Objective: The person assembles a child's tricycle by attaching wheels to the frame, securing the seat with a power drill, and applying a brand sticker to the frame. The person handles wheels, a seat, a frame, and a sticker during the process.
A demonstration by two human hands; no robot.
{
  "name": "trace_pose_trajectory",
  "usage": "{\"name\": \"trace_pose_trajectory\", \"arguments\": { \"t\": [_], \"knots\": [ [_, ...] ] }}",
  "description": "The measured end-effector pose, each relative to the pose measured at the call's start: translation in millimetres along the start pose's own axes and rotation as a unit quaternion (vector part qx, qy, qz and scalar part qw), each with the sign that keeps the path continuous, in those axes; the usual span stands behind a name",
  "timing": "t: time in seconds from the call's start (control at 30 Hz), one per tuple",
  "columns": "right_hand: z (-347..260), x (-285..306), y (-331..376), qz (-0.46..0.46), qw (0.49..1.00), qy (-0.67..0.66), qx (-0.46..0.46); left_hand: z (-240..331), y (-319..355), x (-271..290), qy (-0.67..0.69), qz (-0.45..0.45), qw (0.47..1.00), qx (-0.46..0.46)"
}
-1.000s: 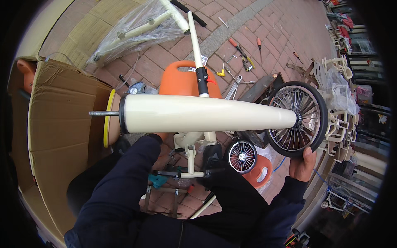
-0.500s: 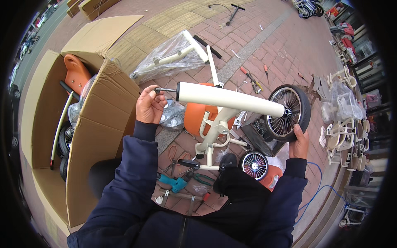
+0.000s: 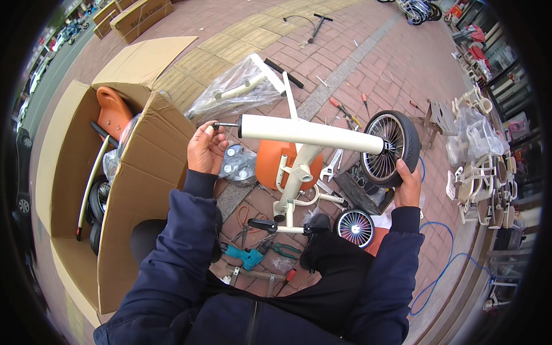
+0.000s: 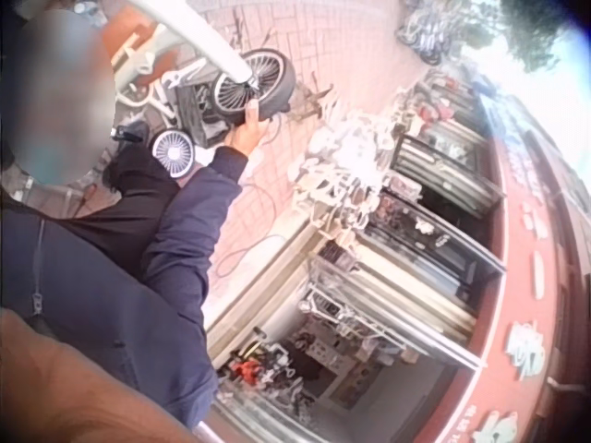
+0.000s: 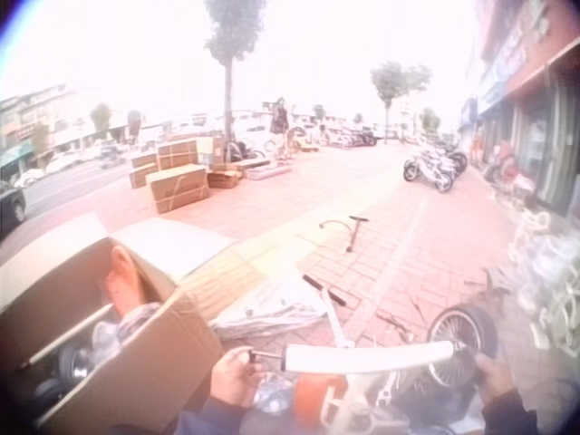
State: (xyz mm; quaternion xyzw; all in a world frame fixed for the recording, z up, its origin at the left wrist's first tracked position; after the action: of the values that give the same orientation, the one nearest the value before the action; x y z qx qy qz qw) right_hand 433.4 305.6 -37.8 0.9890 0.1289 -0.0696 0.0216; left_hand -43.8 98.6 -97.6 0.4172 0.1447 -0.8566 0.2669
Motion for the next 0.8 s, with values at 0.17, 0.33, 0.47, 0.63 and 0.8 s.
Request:
{"name": "trace_pose_trajectory", "arguments": {
  "t": [0.17, 0.33, 0.47, 0.63, 0.8],
  "knots": [
    [-2.1, -2.2, 1.1, 0.003, 1.000, -0.003, 0.002, -2.5, -1.8, -1.0, -0.011, -0.019, 1.000, 0.003],
    [-8.1, -5.5, 3.4, 0.011, 0.999, 0.001, 0.038, 4.6, -2.7, -6.5, -0.039, -0.031, 0.999, -0.010],
    [-6.2, -6.2, 3.1, 0.011, 0.999, 0.009, 0.030, 23.0, -7.0, -11.0, -0.189, 0.013, 0.982, 0.008],
    [-3.9, -7.3, 3.4, 0.009, 1.000, -0.002, 0.027, 28.2, -9.1, -25.0, -0.305, 0.016, 0.944, 0.127],
    [-5.3, -11.4, 3.4, 0.004, 1.000, 0.005, 0.027, -3.2, 11.6, -35.4, -0.195, 0.072, 0.950, 0.232]
  ]
}}
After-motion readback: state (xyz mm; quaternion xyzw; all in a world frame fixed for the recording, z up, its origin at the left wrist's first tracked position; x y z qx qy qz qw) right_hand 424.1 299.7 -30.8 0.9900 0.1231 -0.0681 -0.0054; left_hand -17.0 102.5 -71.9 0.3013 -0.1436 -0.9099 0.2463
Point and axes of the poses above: each hand's wrist, its own y-axis away from the middle knuckle, its own x-axis out of the back of the hand, z = x × y, the point moved 8 cm from there along -y, towards the middle knuckle, and after that the axes turned 2 degrees about -z, right-handed, at the moved point
